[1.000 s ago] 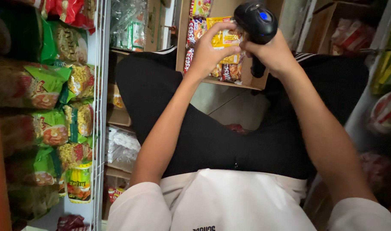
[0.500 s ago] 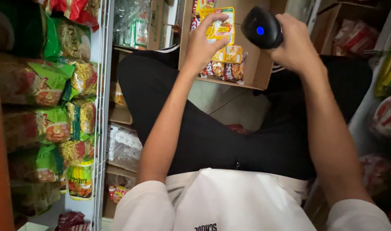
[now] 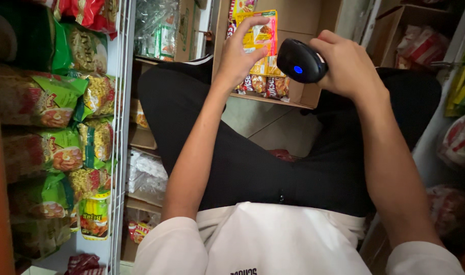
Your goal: The person scans barcodes on snack packages and noodle packets using a handheld scanner, then places them into a cardboard box or back onto the shelves.
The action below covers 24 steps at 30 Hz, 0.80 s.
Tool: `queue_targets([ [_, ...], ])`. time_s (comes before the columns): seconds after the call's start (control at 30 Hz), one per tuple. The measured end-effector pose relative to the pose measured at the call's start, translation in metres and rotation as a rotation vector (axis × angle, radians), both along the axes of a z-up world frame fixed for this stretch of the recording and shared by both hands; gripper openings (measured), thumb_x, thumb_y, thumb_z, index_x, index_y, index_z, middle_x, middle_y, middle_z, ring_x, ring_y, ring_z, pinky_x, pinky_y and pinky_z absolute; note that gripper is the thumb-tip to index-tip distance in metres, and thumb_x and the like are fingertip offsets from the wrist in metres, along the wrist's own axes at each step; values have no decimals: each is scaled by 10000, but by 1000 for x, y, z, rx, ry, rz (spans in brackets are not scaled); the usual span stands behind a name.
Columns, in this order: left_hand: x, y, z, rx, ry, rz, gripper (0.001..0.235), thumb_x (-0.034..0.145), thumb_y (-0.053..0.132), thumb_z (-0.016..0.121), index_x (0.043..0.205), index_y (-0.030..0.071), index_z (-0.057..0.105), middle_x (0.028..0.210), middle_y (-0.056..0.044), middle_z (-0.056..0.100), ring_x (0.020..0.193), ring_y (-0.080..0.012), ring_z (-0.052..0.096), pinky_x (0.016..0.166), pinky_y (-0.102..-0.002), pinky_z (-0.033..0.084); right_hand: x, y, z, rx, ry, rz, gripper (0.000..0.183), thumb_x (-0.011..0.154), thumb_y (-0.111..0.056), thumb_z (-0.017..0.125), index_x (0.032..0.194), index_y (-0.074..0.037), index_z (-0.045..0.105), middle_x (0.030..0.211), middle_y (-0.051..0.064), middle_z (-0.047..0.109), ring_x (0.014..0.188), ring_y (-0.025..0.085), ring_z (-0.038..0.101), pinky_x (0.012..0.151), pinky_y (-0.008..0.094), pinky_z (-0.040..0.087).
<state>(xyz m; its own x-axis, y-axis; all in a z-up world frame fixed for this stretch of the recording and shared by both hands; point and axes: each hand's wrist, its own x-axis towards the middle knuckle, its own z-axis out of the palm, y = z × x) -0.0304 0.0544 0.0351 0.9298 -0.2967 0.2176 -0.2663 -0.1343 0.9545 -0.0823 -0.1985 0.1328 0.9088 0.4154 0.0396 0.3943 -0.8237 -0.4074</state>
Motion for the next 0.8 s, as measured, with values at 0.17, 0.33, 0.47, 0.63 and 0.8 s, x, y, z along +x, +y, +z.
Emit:
queue_targets([
  [0.17, -2, -1, 0, -4, 89, -1, 550, 858, 0, 786, 1361, 140, 611, 1381, -44, 696, 1326, -217, 664, 1155, -339, 496, -1, 1, -1, -22, -7, 7, 395, 738, -88, 808, 1098, -37, 654, 1065, 140, 631, 963, 417, 648, 799, 506, 526],
  [0.33, 1, -3, -3, -31, 0, 9, 546, 883, -1, 791, 1387, 98, 604, 1426, -76, 651, 1381, -226, 588, 1190, -368, 435, 1, -5, -14, 121, -34, 40, 443, 716, -45, 776, 1139, -6, 650, 1060, 160, 620, 976, 415, 645, 815, 472, 533],
  [0.47, 8, -4, 15, -464, 366, -122, 524, 894, 22, 742, 1392, 74, 588, 1431, -49, 581, 1298, -211, 589, 1022, -396, 585, 11, -4, -34, 588, 240, -152, 379, 835, -72, 754, 1198, -11, 660, 1070, 130, 687, 966, 281, 686, 857, 375, 563],
  [0.63, 16, -8, 68, -828, 460, -383, 502, 934, -21, 751, 1395, 29, 560, 1364, -122, 622, 1272, -221, 630, 1110, -359, 536, 35, 6, -44, 1409, 660, -356, 412, 932, -148, 737, 1326, -99, 626, 1222, 40, 704, 999, 155, 683, 822, 334, 577],
  [0.8, 71, -20, 93, -817, 331, -390, 219, 968, -34, 776, 1149, -20, 654, 1036, -117, 693, 923, -209, 671, 863, -387, 567, 31, 6, -39, 1706, 919, -408, 472, 947, -253, 713, 1360, -65, 583, 1155, 72, 700, 997, 199, 698, 841, 351, 612],
])
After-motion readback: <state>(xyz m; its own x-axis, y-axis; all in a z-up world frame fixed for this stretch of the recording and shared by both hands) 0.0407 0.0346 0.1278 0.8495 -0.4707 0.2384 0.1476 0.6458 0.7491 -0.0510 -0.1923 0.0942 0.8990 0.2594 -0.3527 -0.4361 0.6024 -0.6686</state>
